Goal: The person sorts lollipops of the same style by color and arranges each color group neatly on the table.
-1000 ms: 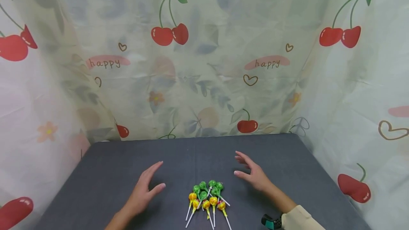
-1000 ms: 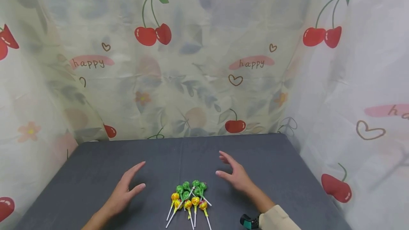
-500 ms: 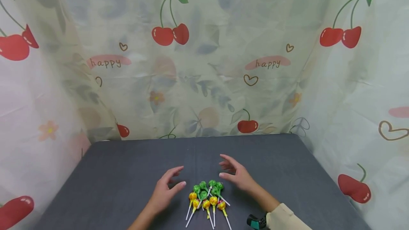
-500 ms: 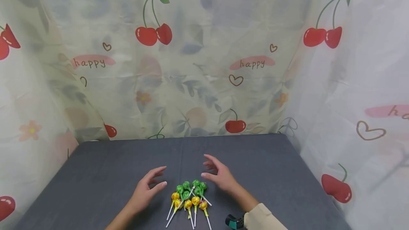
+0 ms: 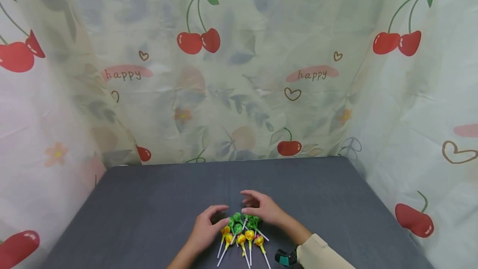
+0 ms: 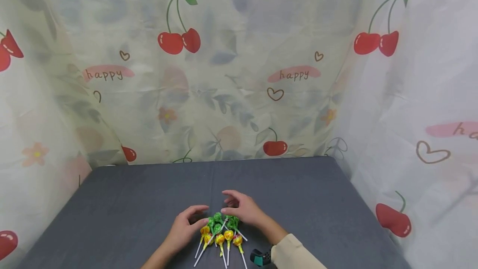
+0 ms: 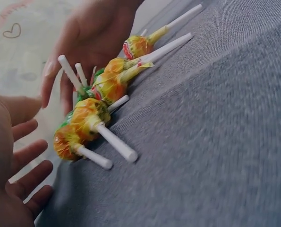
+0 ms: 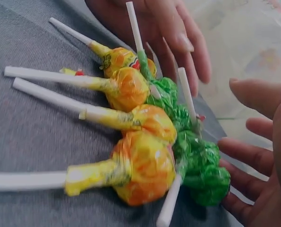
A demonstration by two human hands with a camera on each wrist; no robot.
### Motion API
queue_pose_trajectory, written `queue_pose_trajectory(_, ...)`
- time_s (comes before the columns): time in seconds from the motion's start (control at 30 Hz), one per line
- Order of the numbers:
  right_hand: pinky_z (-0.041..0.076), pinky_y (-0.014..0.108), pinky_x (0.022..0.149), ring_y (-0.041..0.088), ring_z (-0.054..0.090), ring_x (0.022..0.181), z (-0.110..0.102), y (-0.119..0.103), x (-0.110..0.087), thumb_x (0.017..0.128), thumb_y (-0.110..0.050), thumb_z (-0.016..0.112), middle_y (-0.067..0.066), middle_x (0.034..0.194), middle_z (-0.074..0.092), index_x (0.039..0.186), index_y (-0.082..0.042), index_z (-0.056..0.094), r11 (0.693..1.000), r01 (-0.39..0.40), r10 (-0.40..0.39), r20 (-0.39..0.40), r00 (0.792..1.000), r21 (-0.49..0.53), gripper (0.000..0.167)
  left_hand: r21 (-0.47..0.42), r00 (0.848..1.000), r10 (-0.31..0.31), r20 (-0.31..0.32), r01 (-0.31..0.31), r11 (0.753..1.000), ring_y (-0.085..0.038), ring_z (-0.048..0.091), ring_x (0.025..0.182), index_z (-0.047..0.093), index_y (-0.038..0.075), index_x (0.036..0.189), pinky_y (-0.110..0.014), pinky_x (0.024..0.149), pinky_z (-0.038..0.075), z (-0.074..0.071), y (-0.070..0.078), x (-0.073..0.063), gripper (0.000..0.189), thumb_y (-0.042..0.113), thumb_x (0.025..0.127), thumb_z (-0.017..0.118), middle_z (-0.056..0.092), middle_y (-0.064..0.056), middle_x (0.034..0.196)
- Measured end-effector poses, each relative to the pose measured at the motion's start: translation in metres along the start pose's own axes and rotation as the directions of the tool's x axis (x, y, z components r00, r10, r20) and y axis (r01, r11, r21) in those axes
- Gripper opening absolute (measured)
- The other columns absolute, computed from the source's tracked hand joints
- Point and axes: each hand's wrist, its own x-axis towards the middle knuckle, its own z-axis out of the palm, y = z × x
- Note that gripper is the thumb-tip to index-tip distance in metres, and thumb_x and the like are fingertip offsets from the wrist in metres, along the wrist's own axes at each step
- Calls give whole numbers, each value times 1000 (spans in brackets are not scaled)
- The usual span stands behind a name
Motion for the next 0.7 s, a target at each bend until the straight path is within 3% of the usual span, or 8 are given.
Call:
queue_pose_trajectory(0.2, 51, 31, 77, 19, 62, 89, 8, -6, 8, 92, -16, 69, 6, 101, 68, 131, -3, 58, 997, -37, 41, 55, 998, -65, 43, 56, 1000, -5, -8, 5, 998, -28, 61, 99, 72, 9, 111, -44, 85, 48, 8, -1, 1, 31, 20, 82, 77, 68, -7, 106)
queue_pose_trajectory(0.4, 49, 26, 70, 13, 60, 79, 15, -4, 11, 90, -19, 71, -2, 90, 67, 124, -6, 65, 994, -57, 66, 93, 994, -92, 38, 145, 997, -72, -2, 71, 987, -21, 58, 93, 73, 16, 107, -43, 83, 45, 12, -2, 2, 29, 24, 79, 79, 69, 1, 103)
queue_pose_trajectory(0.7, 45, 26, 62, 10, 56, 70, 21, 0, 13, 86, -19, 74, -6, 79, 64, 107, -11, 74, 986, -31, 44, 79, 996, -166, 23, 197, 996, -48, -81, 63, 978, -17, 56, 84, 75, 15, 97, -38, 75, 44, 19, 1, 2, 24, 20, 74, 82, 69, 5, 91)
